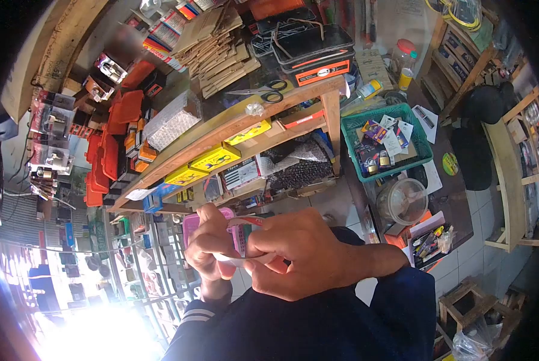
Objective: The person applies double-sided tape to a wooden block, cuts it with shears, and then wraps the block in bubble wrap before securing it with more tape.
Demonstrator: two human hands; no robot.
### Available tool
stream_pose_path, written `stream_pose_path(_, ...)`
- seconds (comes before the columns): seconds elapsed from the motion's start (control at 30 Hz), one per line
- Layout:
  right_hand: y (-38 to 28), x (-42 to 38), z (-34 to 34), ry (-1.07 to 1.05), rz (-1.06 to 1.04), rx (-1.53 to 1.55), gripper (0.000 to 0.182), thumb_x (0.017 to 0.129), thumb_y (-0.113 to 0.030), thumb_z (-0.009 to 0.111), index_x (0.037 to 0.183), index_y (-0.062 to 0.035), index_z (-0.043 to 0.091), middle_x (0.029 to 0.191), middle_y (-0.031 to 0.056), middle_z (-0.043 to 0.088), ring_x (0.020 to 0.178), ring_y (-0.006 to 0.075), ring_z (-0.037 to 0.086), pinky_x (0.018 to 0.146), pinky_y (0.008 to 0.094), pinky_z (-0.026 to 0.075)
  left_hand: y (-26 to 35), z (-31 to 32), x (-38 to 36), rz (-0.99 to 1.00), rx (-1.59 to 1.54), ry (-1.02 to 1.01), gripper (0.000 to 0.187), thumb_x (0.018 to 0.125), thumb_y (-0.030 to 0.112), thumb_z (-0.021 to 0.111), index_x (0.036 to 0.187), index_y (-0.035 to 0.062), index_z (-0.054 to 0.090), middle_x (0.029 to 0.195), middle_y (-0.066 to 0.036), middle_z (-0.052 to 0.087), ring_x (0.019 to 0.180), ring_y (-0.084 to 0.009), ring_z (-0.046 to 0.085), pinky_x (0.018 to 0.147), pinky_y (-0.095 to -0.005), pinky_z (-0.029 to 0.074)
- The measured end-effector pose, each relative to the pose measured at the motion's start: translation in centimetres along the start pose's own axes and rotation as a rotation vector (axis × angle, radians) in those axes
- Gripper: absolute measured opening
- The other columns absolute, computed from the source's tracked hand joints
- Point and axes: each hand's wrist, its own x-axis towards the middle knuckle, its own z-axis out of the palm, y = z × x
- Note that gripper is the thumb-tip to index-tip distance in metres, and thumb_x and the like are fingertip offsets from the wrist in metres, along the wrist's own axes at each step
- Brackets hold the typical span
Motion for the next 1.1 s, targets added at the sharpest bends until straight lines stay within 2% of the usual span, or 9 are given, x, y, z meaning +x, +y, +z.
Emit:
stream_pose_path(0.1, 0.1, -0.1, -0.1, -0.015, -0.031, -0.001, 0.003, 0.074, -0.005, 0.067, 0.076, -0.0053, 0.068, 0.063, 0.004, 0.06, 0.051, 0.0193, 0.058, 0.048, 0.0338, 0.044, -0.1, 0.2, -0.2, -0.017, -0.014, 0.016, 0.043, 0.078, 0.055, 0.077, 0.081, 0.0142, 0.066, 0.07, 0.004, 0.06, 0.069, -0.0176, 0.051, 0.074, -0.0362, 0.034)
stream_pose_path(0.17, 0.1, -0.2, 0.1, 0.022, -0.016, 0.014, 0.011, 0.074, -0.012, 0.071, 0.073, -0.0078, 0.061, 0.059, 0.0071, 0.054, 0.051, 0.0272, 0.058, 0.048, 0.0397, 0.043, -0.3, 0.3, -0.4, -0.034, -0.029, 0.026, 0.043, 0.078, 0.055, 0.077, 0.08, 0.0142, 0.066, 0.07, 0.004, 0.06, 0.07, -0.0176, 0.051, 0.074, -0.0359, 0.034)
stream_pose_path(0.4, 0.7, -0.6, -0.2, 0.037, -0.092, 0.062, 0.007, 0.072, -0.009, 0.067, 0.076, -0.0048, 0.062, 0.061, 0.0087, 0.054, 0.052, 0.0279, 0.057, 0.048, 0.0405, 0.044, -0.6, 0.8, -0.3, -0.039, -0.136, 0.069, 0.045, 0.083, 0.056, 0.075, 0.08, 0.0121, 0.064, 0.071, 0.002, 0.06, 0.07, -0.0191, 0.049, 0.07, -0.0355, 0.035)
stream_pose_path(0.5, 0.1, -0.6, -0.1, 0.116, -0.115, 0.088, 0.011, 0.07, -0.006, 0.067, 0.08, -0.0033, 0.066, 0.062, 0.0067, 0.055, 0.052, 0.0259, 0.057, 0.047, 0.0384, 0.044, -1.2, 1.2, -0.8, -0.054, -0.316, 0.097, 0.046, 0.087, 0.056, 0.073, 0.08, 0.0107, 0.063, 0.072, 0.0, 0.059, 0.071, -0.0198, 0.047, 0.067, -0.0354, 0.035)
stream_pose_path(0.57, -0.5, -0.1, -0.6, 0.131, -0.215, -0.009, 0.017, 0.07, -0.009, 0.064, 0.082, 0.0006, 0.072, 0.063, 0.0063, 0.065, 0.052, 0.0193, 0.062, 0.05, 0.0301, 0.051, -1.6, 1.7, -0.9, -0.065, -0.431, 0.101, 0.047, 0.089, 0.056, 0.072, 0.081, 0.0101, 0.062, 0.073, 0.0, 0.059, 0.071, -0.0199, 0.045, 0.066, -0.0353, 0.034)
stream_pose_path(0.67, -0.6, -0.2, -1.0, 0.082, -0.212, 0.029, 0.016, 0.067, -0.008, 0.067, 0.081, 0.0002, 0.072, 0.062, 0.0063, 0.064, 0.051, 0.0189, 0.061, 0.048, 0.0295, 0.05, -1.9, 1.9, -0.7, -0.07, -0.683, 0.058, 0.049, 0.09, 0.058, 0.069, 0.078, 0.0115, 0.06, 0.074, 0.0, 0.058, 0.071, -0.0185, 0.041, 0.065, -0.0348, 0.032)
stream_pose_path(0.83, -0.9, 0.0, -0.7, 0.055, -0.202, 0.094, 0.012, 0.066, -0.007, 0.069, 0.077, -0.0017, 0.07, 0.06, 0.0061, 0.062, 0.051, 0.0184, 0.06, 0.047, 0.0295, 0.048, -2.1, 2.0, -0.1, -0.039, -0.703, 0.035, 0.048, 0.089, 0.059, 0.069, 0.078, 0.013, 0.062, 0.074, 0.001, 0.058, 0.073, -0.0193, 0.042, 0.067, -0.0352, 0.032)
stream_pose_path(0.9, -1.2, 0.0, -0.7, 0.074, -0.142, 0.101, 0.01, 0.07, -0.007, 0.075, 0.073, -0.0072, 0.065, 0.058, -0.0007, 0.054, 0.047, 0.0166, 0.053, 0.043, 0.0307, 0.041, -2.0, 2.1, -0.1, -0.04, -0.704, 0.031, 0.048, 0.089, 0.06, 0.068, 0.079, 0.0134, 0.064, 0.074, 0.001, 0.059, 0.073, -0.0197, 0.042, 0.067, -0.0354, 0.033)
stream_pose_path(1.1, -0.9, 0.0, -0.2, 0.106, -0.105, 0.011, 0.014, 0.07, -0.009, 0.076, 0.07, -0.0071, 0.062, 0.056, 0.0002, 0.052, 0.047, 0.0172, 0.053, 0.043, 0.0315, 0.04, -1.6, 1.3, 0.2, 0.067, -0.332, 0.028, 0.049, 0.087, 0.062, 0.068, 0.083, 0.0128, 0.067, 0.075, 0.0, 0.06, 0.077, -0.0224, 0.047, 0.071, -0.0366, 0.035)
